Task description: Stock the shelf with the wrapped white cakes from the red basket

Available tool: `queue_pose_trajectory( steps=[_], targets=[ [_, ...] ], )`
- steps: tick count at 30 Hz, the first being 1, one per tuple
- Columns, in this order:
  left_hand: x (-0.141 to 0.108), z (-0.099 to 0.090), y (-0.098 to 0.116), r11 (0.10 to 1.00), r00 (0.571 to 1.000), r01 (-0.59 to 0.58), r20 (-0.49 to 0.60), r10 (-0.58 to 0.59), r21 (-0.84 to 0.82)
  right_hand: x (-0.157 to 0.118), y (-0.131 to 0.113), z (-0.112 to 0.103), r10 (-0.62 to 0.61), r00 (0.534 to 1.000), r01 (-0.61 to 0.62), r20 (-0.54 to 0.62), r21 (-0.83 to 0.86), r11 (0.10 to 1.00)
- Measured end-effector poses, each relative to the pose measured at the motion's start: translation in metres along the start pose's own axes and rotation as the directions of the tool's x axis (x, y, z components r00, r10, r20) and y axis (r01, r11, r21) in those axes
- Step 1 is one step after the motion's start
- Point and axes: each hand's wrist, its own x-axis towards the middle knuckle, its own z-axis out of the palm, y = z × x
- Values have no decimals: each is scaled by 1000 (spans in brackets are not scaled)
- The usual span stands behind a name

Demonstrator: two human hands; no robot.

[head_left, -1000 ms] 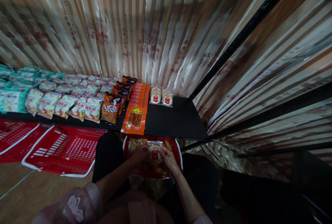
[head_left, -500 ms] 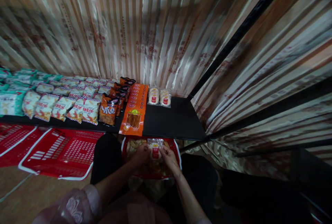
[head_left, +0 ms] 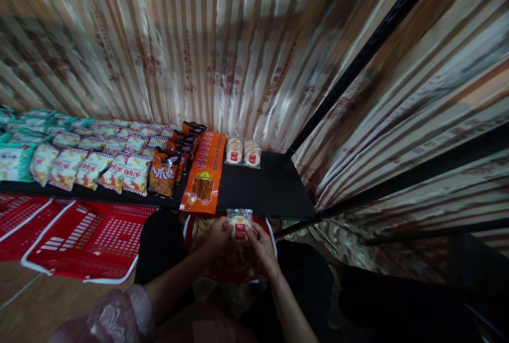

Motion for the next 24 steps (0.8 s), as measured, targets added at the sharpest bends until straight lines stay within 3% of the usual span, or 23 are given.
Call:
queue_pose_trajectory(
  steps=[9, 17, 24],
  targets=[
    [9, 8, 17, 984, 999, -2, -43, 10, 176, 7, -7, -3, -73, 996, 69, -50, -78, 995],
    [24, 14, 29, 949, 997, -30, -64, 53, 313, 19, -13, -8, -149, 971, 102, -185, -243, 965],
    [36, 22, 44, 894, 994, -70, -43, 99, 442, 32, -24, -18, -149, 975, 100, -167, -273, 957]
  ],
)
